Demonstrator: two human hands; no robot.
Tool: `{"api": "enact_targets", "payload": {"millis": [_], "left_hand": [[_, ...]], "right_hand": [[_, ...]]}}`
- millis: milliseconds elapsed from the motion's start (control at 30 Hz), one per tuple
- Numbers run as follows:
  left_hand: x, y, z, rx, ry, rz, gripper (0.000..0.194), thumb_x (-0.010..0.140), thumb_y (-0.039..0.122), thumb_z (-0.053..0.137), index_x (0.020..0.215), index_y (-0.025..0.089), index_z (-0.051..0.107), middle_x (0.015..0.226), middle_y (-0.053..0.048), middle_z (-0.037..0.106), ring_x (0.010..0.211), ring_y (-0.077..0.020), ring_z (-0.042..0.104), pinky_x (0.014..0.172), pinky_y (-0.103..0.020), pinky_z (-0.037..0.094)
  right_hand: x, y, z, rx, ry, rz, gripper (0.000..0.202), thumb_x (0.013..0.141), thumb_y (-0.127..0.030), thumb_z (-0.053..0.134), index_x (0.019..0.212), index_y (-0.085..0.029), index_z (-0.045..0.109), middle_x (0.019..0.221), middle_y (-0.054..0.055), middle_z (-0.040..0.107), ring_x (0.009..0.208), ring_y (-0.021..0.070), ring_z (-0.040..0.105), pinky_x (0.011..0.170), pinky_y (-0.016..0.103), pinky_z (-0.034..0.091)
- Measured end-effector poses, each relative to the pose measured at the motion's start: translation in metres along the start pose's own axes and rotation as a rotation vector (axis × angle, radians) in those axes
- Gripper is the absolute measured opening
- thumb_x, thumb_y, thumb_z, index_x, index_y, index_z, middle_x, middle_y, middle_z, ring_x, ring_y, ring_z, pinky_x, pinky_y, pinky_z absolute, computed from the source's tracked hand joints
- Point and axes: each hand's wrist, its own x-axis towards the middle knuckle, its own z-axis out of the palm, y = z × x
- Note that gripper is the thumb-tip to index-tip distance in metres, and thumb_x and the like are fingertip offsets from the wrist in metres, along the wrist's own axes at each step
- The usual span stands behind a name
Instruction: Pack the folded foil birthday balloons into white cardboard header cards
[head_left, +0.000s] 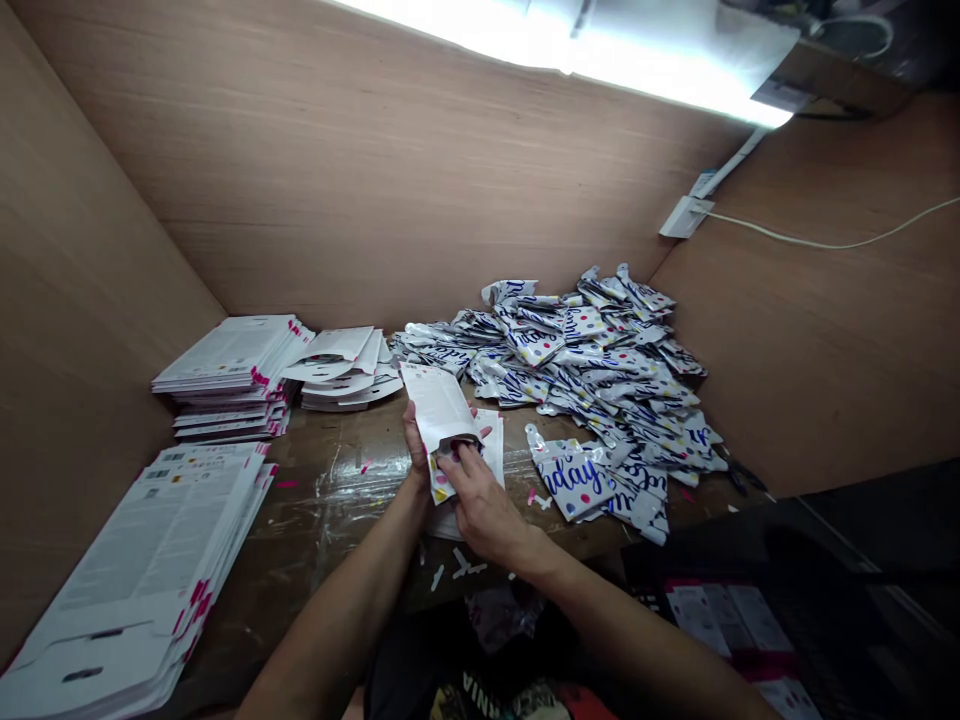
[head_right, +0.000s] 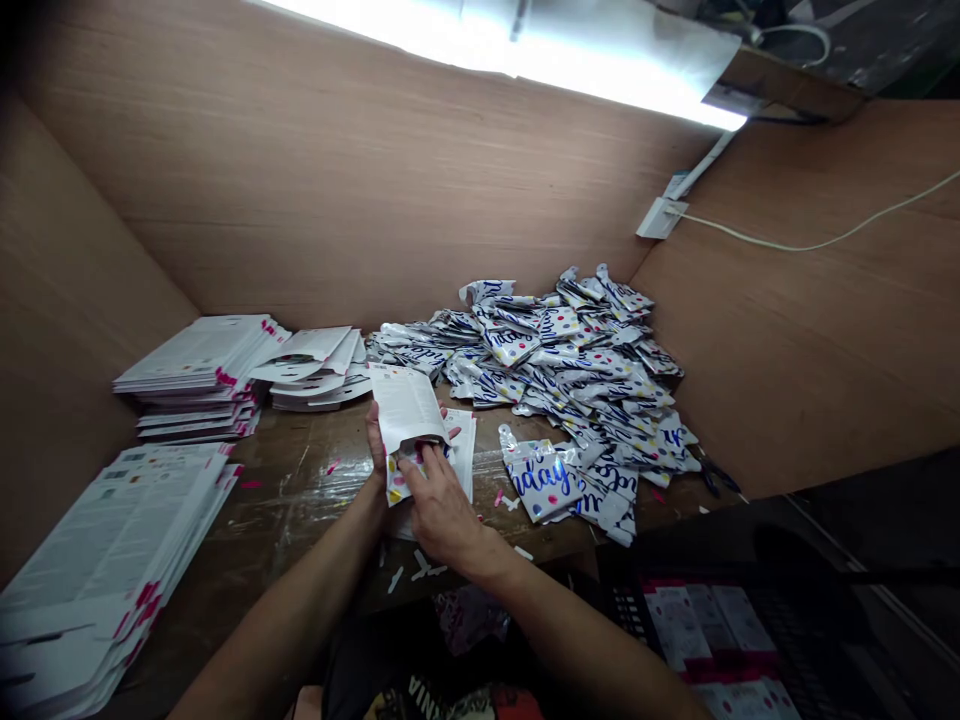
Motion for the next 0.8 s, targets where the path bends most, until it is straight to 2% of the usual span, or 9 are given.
{"api": "enact_targets", "payload": {"millis": [100,200,300,433,500,567,633,700,800], "left_hand": [[0.001,-0.003,-0.002,-0.005,-0.028,-0.025,0.085,0.087,0.081,0.051,0.141,0.017,0.063,0.127,-0.015,0.076,0.124,-0.0408,0.067,0.108,-0.067,0.050],[0.000,-0.006,0.000,0.004,-0.044,-0.039,0.082,0.089,0.080,0.049,0.140,0.018,0.064,0.127,-0.015,0.076,0.125,-0.0412,0.067,0.110,-0.069,0.049],[-0.002,-0.008,0.004,-0.002,-0.023,-0.009,0.082,0.088,0.080,0.051,0.138,0.016,0.065,0.123,-0.016,0.077,0.122,-0.0408,0.070,0.109,-0.071,0.049],[-0.004,-0.011,0.010,-0.026,-0.020,-0.035,0.082,0.087,0.076,0.058,0.140,0.014,0.064,0.124,-0.018,0.076,0.119,-0.0401,0.071,0.108,-0.067,0.051],[-0.005,-0.010,0.011,-0.047,0.000,-0.018,0.080,0.088,0.074,0.059,0.141,0.015,0.063,0.121,-0.017,0.077,0.116,-0.0391,0.072,0.107,-0.066,0.053],[-0.006,-0.008,0.012,-0.074,0.028,0.026,0.080,0.089,0.074,0.057,0.142,0.015,0.063,0.117,-0.016,0.079,0.110,-0.0370,0.074,0.106,-0.065,0.054],[-0.008,-0.009,0.013,-0.093,0.036,0.036,0.080,0.090,0.075,0.055,0.141,0.014,0.063,0.115,-0.015,0.079,0.106,-0.0351,0.075,0.106,-0.063,0.054],[-0.010,-0.012,0.013,-0.074,-0.005,-0.008,0.082,0.089,0.076,0.056,0.138,0.011,0.064,0.117,-0.016,0.078,0.109,-0.0363,0.074,0.108,-0.063,0.052],[-0.007,-0.012,0.012,0.106,-0.063,-0.038,0.080,0.089,0.078,0.056,0.133,0.012,0.067,0.124,-0.019,0.075,0.126,-0.0419,0.066,0.112,-0.062,0.047]], "right_hand": [[0.010,0.007,-0.005,0.123,-0.097,0.007,0.067,0.076,0.000,0.049,0.140,-0.018,0.053,0.131,0.014,0.057,0.125,0.0289,0.054,0.110,0.047,0.049],[0.019,0.015,-0.008,0.070,-0.155,-0.019,0.064,0.080,-0.004,0.050,0.143,-0.011,0.050,0.121,0.016,0.062,0.113,0.0297,0.057,0.105,0.047,0.051],[0.021,0.016,-0.005,-0.032,-0.031,-0.003,0.059,0.088,-0.003,0.048,0.147,-0.011,0.050,0.132,0.019,0.061,0.124,0.0309,0.055,0.111,0.047,0.048],[0.015,0.007,-0.003,-0.146,0.028,0.116,0.039,0.095,-0.002,0.044,0.126,-0.010,0.066,0.119,0.020,0.069,0.115,0.0323,0.062,0.102,0.048,0.054],[0.005,0.001,-0.003,-0.153,0.059,0.095,0.040,0.098,-0.006,0.046,0.134,-0.007,0.063,0.129,0.023,0.067,0.125,0.0341,0.060,0.107,0.051,0.053],[-0.009,-0.006,-0.002,-0.149,0.116,0.003,0.052,0.102,-0.017,0.050,0.153,-0.005,0.047,0.150,0.024,0.056,0.146,0.0354,0.046,0.118,0.054,0.045],[-0.021,-0.010,0.002,-0.151,0.115,-0.070,0.067,0.105,-0.031,0.055,0.162,-0.002,0.034,0.161,0.025,0.046,0.155,0.0365,0.035,0.124,0.056,0.038],[-0.025,-0.006,0.006,-0.159,0.082,-0.081,0.069,0.104,-0.039,0.057,0.159,-0.001,0.039,0.157,0.027,0.050,0.151,0.0392,0.039,0.122,0.058,0.039],[-0.011,0.011,0.005,-0.143,0.148,-0.033,0.043,0.105,-0.032,0.050,0.137,-0.007,0.061,0.125,0.024,0.067,0.124,0.0396,0.058,0.107,0.059,0.049]]}}
